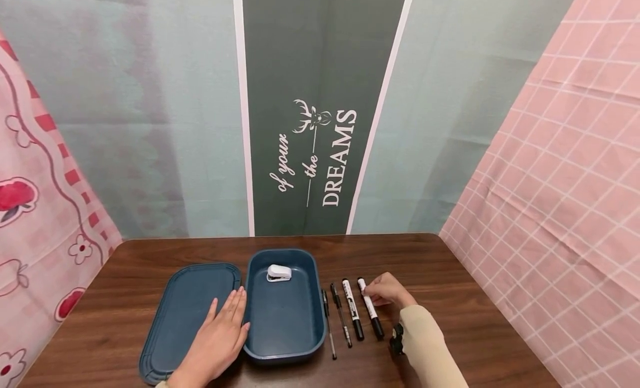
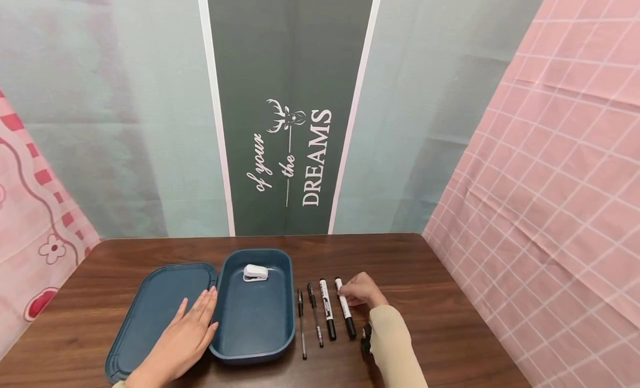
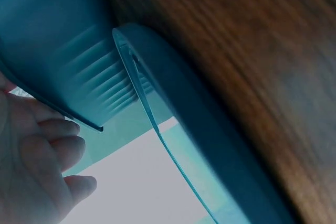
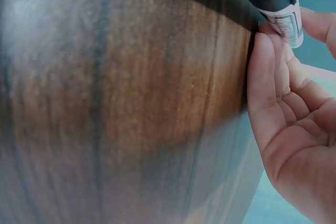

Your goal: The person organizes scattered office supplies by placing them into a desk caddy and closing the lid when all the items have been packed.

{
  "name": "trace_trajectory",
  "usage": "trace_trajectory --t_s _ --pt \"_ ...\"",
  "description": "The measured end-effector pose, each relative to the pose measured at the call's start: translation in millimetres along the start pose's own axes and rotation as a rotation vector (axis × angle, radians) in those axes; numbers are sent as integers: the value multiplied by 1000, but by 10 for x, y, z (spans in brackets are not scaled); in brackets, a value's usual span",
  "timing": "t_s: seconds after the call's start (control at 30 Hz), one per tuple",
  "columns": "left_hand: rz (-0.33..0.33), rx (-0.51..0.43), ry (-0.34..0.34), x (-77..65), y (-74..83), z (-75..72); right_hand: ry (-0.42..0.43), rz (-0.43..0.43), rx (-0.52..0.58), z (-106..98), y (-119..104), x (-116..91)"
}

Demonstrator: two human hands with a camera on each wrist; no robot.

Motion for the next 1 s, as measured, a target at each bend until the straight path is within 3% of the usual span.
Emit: trace_trajectory --t_s 0.43,0.87,1.0 --pt "-9 -20 -5 -9 -5 -11 -81 -29 178 -18 123 6" --pt "-23 -31 -22 -8 -11 -18 -78 21 214 -38 159 -8" --pt "-20 -33 -17 -1 -16 -8 -113 29 264 -59 188 4"
Point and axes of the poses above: each hand's wrist, its own x-axis towards the middle knuckle, its own z-axis out of the palm, y = z × x, the point moved 3 cm from there along x, towards the middle knuckle, and after that the axes turned 10 degrees about -x, right-handed, at the moved point
